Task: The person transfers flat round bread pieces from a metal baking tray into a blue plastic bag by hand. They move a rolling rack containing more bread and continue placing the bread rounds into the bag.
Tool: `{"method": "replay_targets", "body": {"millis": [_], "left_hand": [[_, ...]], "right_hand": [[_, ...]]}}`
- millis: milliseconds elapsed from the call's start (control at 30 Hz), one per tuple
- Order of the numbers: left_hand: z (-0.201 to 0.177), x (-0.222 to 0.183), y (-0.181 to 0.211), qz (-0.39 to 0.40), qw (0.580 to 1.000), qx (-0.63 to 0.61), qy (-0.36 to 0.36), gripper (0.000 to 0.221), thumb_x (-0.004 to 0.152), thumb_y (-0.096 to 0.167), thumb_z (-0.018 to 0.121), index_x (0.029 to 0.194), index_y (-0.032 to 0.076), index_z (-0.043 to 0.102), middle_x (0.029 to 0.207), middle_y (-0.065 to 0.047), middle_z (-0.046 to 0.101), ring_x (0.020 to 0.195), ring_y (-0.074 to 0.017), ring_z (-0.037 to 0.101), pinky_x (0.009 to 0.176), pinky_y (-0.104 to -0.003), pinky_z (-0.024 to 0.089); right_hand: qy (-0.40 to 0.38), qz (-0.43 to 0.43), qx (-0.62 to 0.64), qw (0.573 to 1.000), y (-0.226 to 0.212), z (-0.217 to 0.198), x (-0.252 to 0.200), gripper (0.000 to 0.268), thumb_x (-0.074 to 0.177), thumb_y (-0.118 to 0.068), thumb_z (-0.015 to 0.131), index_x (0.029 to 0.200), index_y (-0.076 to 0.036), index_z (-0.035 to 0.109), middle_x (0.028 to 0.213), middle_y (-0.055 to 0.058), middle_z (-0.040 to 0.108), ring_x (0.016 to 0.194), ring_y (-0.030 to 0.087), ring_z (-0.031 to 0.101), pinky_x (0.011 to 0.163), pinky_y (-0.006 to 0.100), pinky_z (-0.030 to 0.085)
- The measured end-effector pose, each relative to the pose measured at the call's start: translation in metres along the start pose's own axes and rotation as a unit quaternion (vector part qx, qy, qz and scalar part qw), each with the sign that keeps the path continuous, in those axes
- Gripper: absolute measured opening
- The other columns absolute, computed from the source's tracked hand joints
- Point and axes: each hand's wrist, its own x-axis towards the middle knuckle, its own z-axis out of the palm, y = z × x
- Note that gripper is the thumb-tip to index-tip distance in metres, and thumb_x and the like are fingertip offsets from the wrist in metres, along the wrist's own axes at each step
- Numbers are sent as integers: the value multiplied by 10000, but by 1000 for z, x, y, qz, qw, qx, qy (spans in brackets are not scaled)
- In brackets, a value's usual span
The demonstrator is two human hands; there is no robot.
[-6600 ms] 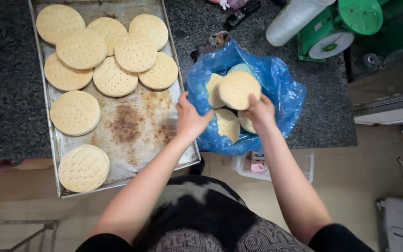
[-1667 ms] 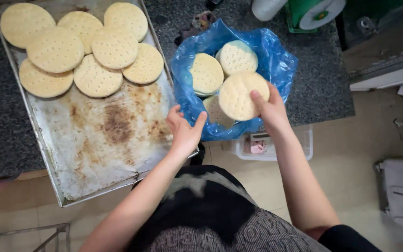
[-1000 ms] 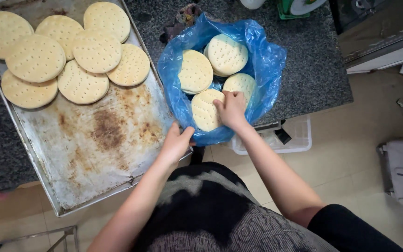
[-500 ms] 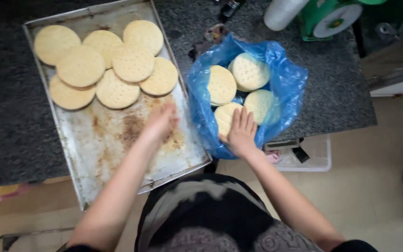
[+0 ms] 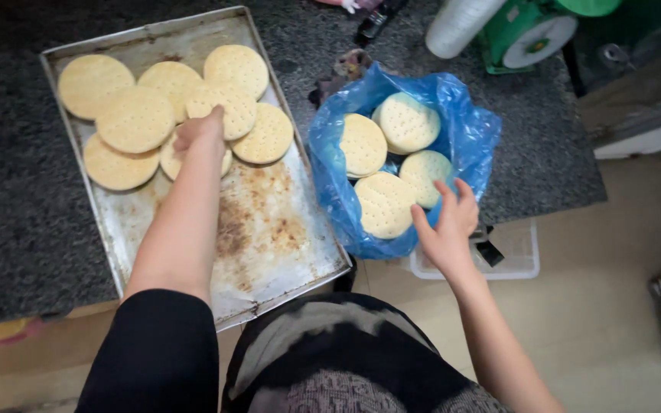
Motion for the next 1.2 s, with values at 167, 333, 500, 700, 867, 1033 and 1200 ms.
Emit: {"method": "replay_targets", "body": {"millis": [167, 333, 500, 700, 867, 1033, 1200], "left_hand": [[48, 27, -22, 190, 937, -291, -44, 761, 763, 272, 877, 1301, 24, 400, 1327, -217, 614, 1221, -284, 654, 1076, -361, 508], [16, -84, 5, 406, 805, -425, -76, 623, 939, 187, 809, 1303, 43, 324, 1277, -163, 545, 1202, -236, 610, 1061, -344, 501], [33, -205, 11, 426, 835, -308, -165, 585, 982, 219, 773, 1379, 29, 386, 1287, -145, 554, 1168, -209, 584, 1027, -344, 481], [163, -247, -25, 465, 825, -199, -253, 599, 898, 261, 802, 1325, 6, 470, 1204, -181, 627, 1072, -285, 652, 944, -384, 522], [240, -272, -37, 403, 863, -100, -289, 628, 851, 318, 808, 1301, -3, 510, 1191, -218, 671, 1103, -350, 677, 962, -397, 524], [253, -293, -37, 474, 832, -83, -275, 558, 887, 240, 784, 1311, -18, 528, 1260, -270, 615, 1176, -431, 597, 1004, -447, 476], [204, -324, -24, 638, 758, 48, -123, 424, 893, 95, 669, 1296, 6, 575, 1317, -286, 571, 1226, -432, 504, 989, -496, 441]], "right_hand": [[-5, 10, 16, 1000, -3, 12, 1, 556, 910, -331, 738, 1388, -106, 566, 1500, 255, 434, 1390, 438, 400, 1153, 545, 298], [-13, 27, -58, 998, 13, 13, 8, 595, 859, -324, 782, 1373, -116, 568, 1497, 275, 395, 1384, 465, 361, 1145, 586, 252], [59, 95, -43, 993, 45, 12, 25, 811, 770, -254, 827, 1446, -29, 441, 1478, 354, 291, 1348, 512, 309, 1101, 569, 281], [142, 178, 93, 969, 124, 21, 24, 760, 811, -32, 696, 1500, 15, 381, 1364, 240, 424, 1194, 328, 471, 981, 405, 464], [197, 242, 259, 914, 119, -10, 28, 589, 867, 48, 604, 1434, -20, 461, 1251, 120, 518, 871, 121, 524, 752, 263, 482], [210, 255, 380, 864, 112, -19, 23, 445, 897, 90, 551, 1329, -12, 530, 1168, 53, 558, 736, 26, 506, 640, 184, 448], [188, 282, 407, 848, 115, -22, 19, 396, 903, 76, 554, 1288, -14, 571, 1100, 30, 600, 717, 22, 502, 612, 184, 431]]}}
